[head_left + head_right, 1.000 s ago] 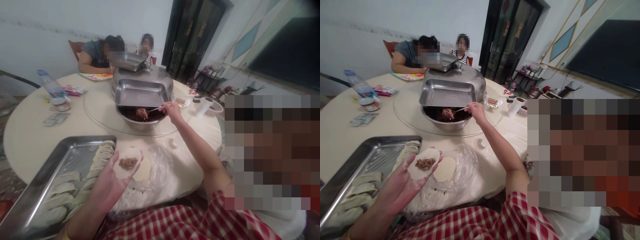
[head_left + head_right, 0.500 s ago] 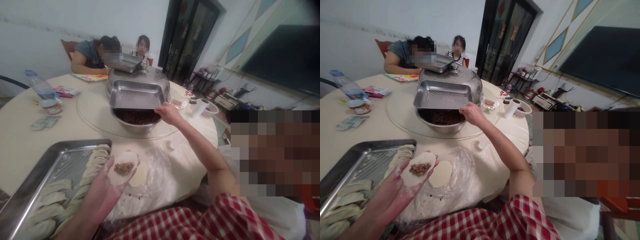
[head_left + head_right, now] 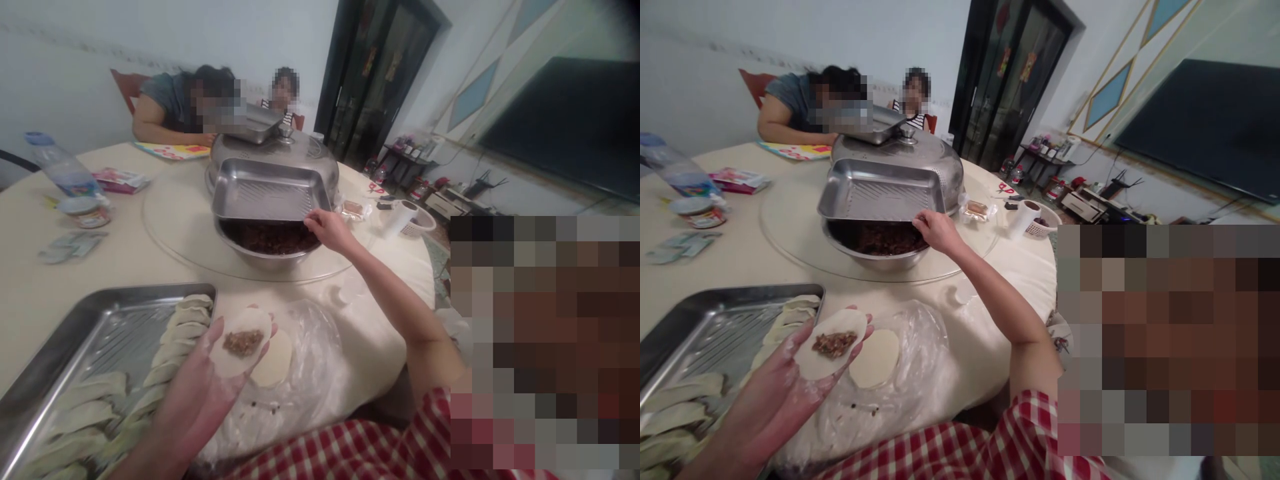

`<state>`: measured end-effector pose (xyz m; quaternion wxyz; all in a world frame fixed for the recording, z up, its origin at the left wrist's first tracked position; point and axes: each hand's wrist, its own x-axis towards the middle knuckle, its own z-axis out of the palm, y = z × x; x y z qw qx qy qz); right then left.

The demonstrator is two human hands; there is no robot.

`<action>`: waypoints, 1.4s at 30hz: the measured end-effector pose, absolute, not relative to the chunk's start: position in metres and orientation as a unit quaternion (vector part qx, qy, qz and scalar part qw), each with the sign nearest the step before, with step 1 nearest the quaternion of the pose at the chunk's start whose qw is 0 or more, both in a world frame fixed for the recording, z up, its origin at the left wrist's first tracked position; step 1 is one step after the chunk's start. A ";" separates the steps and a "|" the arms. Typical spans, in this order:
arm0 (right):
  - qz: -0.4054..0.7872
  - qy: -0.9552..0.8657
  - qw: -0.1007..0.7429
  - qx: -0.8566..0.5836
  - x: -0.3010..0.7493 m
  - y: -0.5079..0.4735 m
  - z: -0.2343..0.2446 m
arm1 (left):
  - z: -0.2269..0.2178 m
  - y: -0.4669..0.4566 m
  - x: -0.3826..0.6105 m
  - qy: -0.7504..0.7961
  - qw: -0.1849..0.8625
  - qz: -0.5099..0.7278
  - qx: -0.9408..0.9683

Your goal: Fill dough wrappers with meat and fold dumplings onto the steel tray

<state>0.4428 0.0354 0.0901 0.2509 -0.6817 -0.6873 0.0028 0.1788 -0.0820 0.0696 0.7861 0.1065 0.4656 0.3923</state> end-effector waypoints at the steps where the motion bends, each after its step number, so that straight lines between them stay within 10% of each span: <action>1: 0.007 -0.686 0.255 -0.682 0.444 0.034 0.092 | 0.068 -0.081 0.178 0.462 0.787 0.394 0.105; 42: 0.092 -0.607 0.417 -0.670 0.435 0.037 0.066 | 0.062 -0.077 0.182 0.483 0.771 0.408 0.085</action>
